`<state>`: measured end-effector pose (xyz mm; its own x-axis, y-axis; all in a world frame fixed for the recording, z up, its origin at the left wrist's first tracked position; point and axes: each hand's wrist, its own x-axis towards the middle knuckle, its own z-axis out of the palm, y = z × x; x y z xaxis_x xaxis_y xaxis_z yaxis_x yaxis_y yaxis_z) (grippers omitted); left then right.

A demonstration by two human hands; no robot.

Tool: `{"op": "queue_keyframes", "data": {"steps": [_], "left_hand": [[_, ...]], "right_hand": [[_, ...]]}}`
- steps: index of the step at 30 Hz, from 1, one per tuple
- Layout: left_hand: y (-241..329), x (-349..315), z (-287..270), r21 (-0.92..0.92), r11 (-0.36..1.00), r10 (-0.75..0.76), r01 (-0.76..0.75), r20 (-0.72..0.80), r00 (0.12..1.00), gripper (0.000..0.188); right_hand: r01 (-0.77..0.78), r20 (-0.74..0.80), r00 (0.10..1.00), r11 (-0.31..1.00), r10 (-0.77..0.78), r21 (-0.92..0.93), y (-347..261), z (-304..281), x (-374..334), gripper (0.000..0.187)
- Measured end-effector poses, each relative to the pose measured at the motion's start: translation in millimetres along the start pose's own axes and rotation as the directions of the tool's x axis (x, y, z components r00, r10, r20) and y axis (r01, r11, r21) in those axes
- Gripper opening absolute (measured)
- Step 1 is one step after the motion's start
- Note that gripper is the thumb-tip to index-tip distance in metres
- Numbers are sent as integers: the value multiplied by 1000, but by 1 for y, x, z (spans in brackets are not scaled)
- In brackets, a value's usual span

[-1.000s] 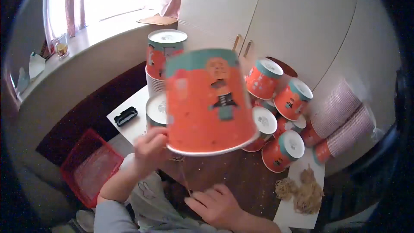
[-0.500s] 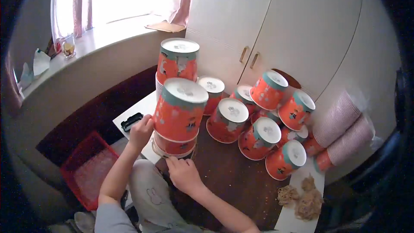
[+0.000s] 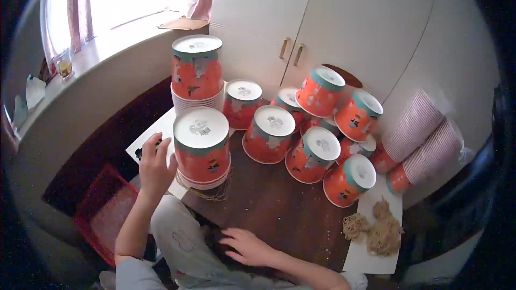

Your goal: Attaching elastic strings to paper bowls for assembly or packaging.

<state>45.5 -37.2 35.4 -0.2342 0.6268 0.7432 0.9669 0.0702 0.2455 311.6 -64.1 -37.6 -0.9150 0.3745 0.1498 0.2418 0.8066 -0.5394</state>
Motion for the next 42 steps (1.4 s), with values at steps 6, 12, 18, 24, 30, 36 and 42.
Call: {"op": "queue_keyframes", "data": {"steps": [6,12,18,24,30,36,42], "left_hand": [[85,22,1,-118,927,348,-357,-88,933,38],[158,50,68,-98,837,546,-538,72,835,37],[162,66,152,36,807,587,-589,61,808,23],[153,63,141,-33,780,622,-624,150,769,18],[150,52,55,-618,786,324,-20,384,865,20],[134,0,29,-867,396,337,301,443,831,13],[134,-32,31,-756,261,300,600,654,694,17]], "right_hand": [[-159,117,982,985,149,74,1,-40,-97,28],[-372,-401,815,909,417,188,22,-74,-162,11],[-480,-423,661,783,619,396,17,-99,-177,11],[-459,-441,622,758,647,464,14,-105,-189,10],[-383,-526,569,770,632,511,27,-102,-203,9],[-281,-447,587,688,675,669,29,-103,-198,12],[-189,-354,559,531,749,826,29,-104,-192,15]]}}
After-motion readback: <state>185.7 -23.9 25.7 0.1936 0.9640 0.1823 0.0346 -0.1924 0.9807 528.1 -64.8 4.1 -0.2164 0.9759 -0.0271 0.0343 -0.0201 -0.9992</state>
